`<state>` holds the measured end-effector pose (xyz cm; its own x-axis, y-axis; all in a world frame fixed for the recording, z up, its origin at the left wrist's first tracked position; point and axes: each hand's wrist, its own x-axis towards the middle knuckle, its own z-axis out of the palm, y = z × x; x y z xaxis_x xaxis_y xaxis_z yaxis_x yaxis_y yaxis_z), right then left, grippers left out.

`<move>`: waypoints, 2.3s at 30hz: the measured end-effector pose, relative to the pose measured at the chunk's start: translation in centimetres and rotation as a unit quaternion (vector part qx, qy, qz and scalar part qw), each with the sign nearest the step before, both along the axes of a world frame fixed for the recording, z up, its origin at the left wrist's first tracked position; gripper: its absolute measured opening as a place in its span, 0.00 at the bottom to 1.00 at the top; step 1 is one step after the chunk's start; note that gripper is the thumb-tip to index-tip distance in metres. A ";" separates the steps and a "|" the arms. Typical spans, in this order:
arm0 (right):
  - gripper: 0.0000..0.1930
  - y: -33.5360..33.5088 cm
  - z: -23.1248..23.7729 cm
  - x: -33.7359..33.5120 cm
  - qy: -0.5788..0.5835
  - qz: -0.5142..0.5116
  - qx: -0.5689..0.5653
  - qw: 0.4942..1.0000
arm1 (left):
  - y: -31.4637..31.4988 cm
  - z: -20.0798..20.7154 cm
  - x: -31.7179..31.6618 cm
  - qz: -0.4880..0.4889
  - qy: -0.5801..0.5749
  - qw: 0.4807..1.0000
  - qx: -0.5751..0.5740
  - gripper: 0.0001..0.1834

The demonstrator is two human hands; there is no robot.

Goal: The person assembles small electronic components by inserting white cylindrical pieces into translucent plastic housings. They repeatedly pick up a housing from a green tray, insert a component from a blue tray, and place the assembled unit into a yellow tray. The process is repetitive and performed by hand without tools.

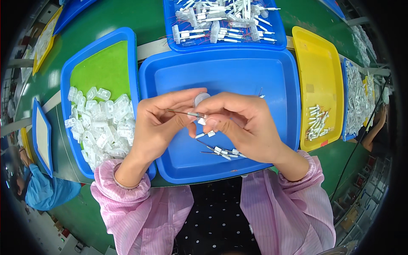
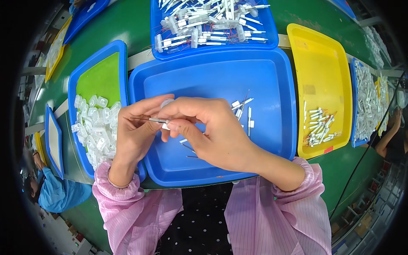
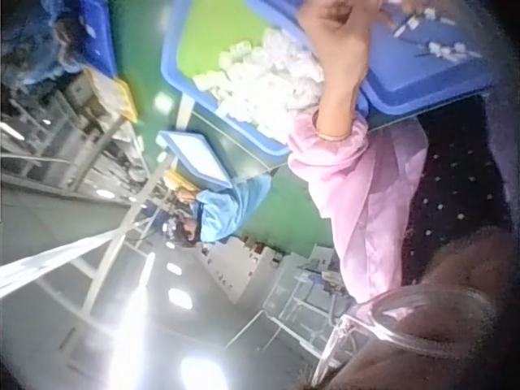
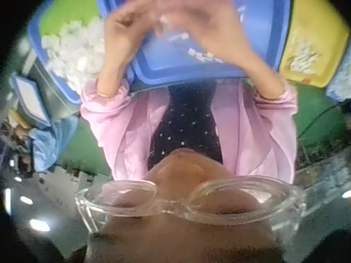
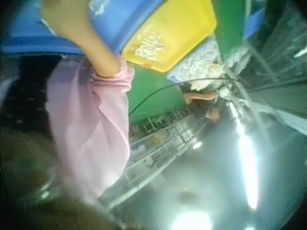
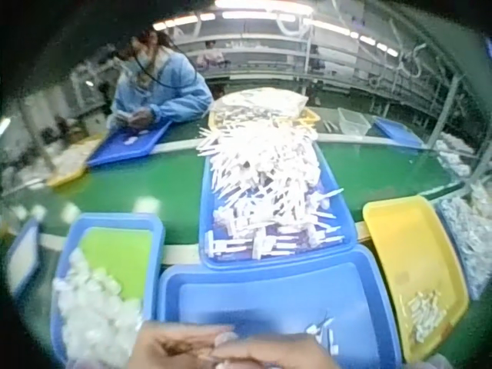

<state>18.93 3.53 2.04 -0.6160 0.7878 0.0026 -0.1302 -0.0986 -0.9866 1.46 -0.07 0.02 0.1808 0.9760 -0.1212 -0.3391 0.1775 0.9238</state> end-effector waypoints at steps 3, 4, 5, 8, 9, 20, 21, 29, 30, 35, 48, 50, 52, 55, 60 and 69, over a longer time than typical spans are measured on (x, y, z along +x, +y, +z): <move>0.07 -0.2 0.0 0.3 0.024 -0.012 -0.019 0.999 | 0.0 -1.0 -1.0 -0.030 -0.046 0.998 -0.008 0.21; 0.07 -0.4 -0.1 0.2 0.045 -0.033 -0.015 0.998 | 0.2 -0.7 -0.8 -0.023 -0.072 0.997 -0.006 0.21; 0.08 -0.2 0.0 0.3 0.022 -0.054 0.027 0.998 | 0.3 -0.4 -0.7 -0.016 -0.098 0.995 -0.004 0.21; 0.09 1.0 1.1 1.8 -0.036 -0.087 0.148 0.984 | 0.2 0.3 -1.2 0.009 -0.128 0.992 -0.016 0.22; 0.09 1.3 1.5 2.3 -0.049 -0.083 0.184 0.978 | 0.1 0.1 -1.4 0.004 -0.133 0.991 -0.008 0.21; 0.09 1.0 1.7 1.9 -0.083 -0.133 0.250 0.955 | 0.1 0.2 -1.4 -0.008 -0.129 0.991 0.026 0.20; 0.08 0.8 1.9 2.0 -0.094 -0.134 0.243 0.956 | 0.1 0.3 -1.4 -0.003 -0.122 0.992 0.025 0.20; 0.07 0.3 2.8 2.1 -0.117 -0.139 0.223 0.958 | -0.1 0.4 -1.4 0.014 -0.081 0.996 0.040 0.20; 0.07 0.3 2.9 2.0 -0.114 -0.140 0.216 0.960 | -0.1 0.4 -1.4 0.014 -0.093 0.995 0.041 0.19; 0.07 0.2 2.8 2.0 -0.099 -0.140 0.188 0.967 | 0.0 0.5 -1.4 0.005 -0.124 0.991 0.041 0.19; 0.10 0.3 3.1 1.4 -0.141 -0.111 0.386 0.905 | -0.1 0.6 -1.0 0.054 0.000 0.989 0.140 0.19; 0.09 0.1 2.9 1.2 -0.175 -0.122 0.362 0.908 | -0.4 0.7 -0.8 0.037 0.004 0.991 0.129 0.20; 0.08 0.1 2.3 1.2 -0.176 -0.122 0.306 0.928 | -0.6 0.7 -0.7 0.022 -0.003 0.993 0.118 0.21; 0.07 -0.1 1.9 1.0 -0.141 -0.116 0.263 0.947 | -0.8 0.3 -0.5 0.017 -0.048 0.994 0.099 0.18; 0.05 -0.5 1.1 0.2 -0.110 -0.134 0.248 0.953 | -0.9 -0.4 -0.5 0.013 -0.066 0.992 0.106 0.16; 0.07 -1.8 -0.1 -0.1 -0.081 -0.179 0.347 0.917 | -1.5 0.2 -0.5 0.037 0.108 0.973 0.201 0.15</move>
